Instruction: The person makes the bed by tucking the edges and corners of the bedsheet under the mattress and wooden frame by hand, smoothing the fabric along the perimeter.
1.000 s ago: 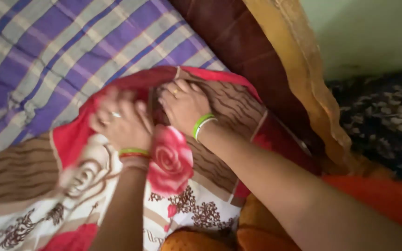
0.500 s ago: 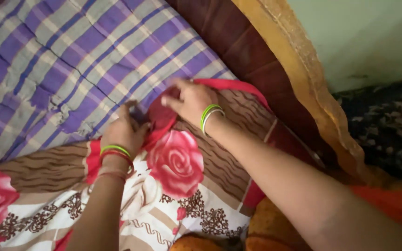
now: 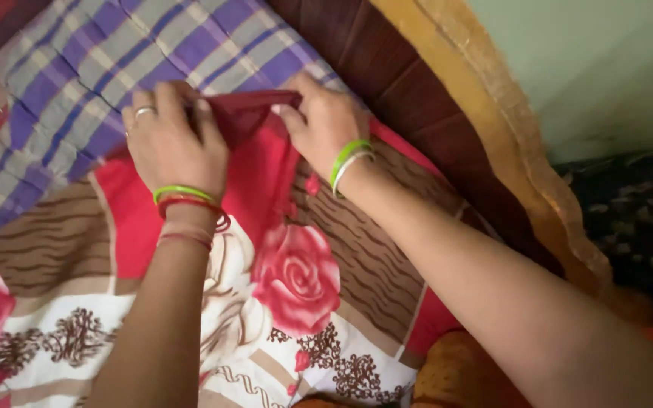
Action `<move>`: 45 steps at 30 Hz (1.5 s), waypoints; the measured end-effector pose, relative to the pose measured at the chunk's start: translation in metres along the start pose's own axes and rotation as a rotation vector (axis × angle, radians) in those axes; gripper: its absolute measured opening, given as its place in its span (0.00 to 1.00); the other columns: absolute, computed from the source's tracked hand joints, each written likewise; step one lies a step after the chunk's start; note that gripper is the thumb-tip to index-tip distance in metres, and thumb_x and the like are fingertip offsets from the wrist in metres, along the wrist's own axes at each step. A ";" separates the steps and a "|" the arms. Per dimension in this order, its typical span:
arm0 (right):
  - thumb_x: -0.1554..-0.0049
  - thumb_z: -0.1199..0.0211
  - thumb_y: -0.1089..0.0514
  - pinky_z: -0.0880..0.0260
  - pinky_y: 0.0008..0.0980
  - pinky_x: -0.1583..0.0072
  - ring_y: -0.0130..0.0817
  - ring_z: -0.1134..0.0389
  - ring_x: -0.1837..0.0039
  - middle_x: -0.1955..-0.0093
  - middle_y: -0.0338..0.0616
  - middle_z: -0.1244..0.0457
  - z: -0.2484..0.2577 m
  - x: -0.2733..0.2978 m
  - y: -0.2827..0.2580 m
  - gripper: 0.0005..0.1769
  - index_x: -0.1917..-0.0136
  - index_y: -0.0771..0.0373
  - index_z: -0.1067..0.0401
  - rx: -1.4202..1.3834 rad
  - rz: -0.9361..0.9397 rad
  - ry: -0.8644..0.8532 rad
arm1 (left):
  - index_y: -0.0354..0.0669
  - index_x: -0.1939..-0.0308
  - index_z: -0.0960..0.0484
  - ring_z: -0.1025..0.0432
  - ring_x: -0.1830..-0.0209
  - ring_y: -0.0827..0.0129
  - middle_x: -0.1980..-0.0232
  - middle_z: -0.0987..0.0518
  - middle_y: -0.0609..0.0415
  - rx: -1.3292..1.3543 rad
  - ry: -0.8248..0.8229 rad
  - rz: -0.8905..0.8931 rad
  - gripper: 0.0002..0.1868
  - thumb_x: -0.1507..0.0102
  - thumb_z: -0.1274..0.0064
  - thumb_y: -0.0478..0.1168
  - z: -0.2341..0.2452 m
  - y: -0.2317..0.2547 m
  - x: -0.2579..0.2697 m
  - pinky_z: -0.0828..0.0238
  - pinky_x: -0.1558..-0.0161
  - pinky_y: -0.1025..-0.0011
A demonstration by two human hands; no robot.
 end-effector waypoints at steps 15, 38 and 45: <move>0.37 0.35 0.42 0.36 0.43 0.64 0.41 0.30 0.69 0.71 0.42 0.32 0.011 0.059 0.027 0.14 0.55 0.53 0.22 -0.006 -0.102 0.126 | 0.57 0.49 0.21 0.21 0.57 0.45 0.60 0.17 0.46 -0.207 -0.664 0.295 0.14 0.30 0.52 0.57 -0.057 -0.057 0.090 0.27 0.55 0.48; 0.33 0.53 0.65 0.23 0.47 0.55 0.55 0.25 0.53 0.53 0.56 0.32 0.001 -0.015 0.039 0.07 0.42 0.61 0.44 -0.500 0.090 0.292 | 0.52 0.52 0.12 0.23 0.43 0.45 0.47 0.17 0.42 -0.685 -0.726 0.139 0.14 0.35 0.49 0.47 -0.050 -0.059 -0.027 0.26 0.46 0.51; 0.35 0.49 0.57 0.37 0.58 0.60 0.61 0.30 0.59 0.62 0.58 0.33 0.007 -0.001 0.040 0.09 0.42 0.57 0.42 -0.057 0.006 0.125 | 0.32 0.55 0.16 0.25 0.50 0.35 0.54 0.20 0.26 -0.006 -0.244 0.418 0.18 0.39 0.47 0.44 -0.092 -0.084 -0.103 0.30 0.47 0.50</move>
Point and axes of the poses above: each hand's wrist, its own x-axis away from the middle knuckle, its own z-axis out of the back of the hand, y = z × x, the point moved 8 cm from there along -x, towards the middle knuckle
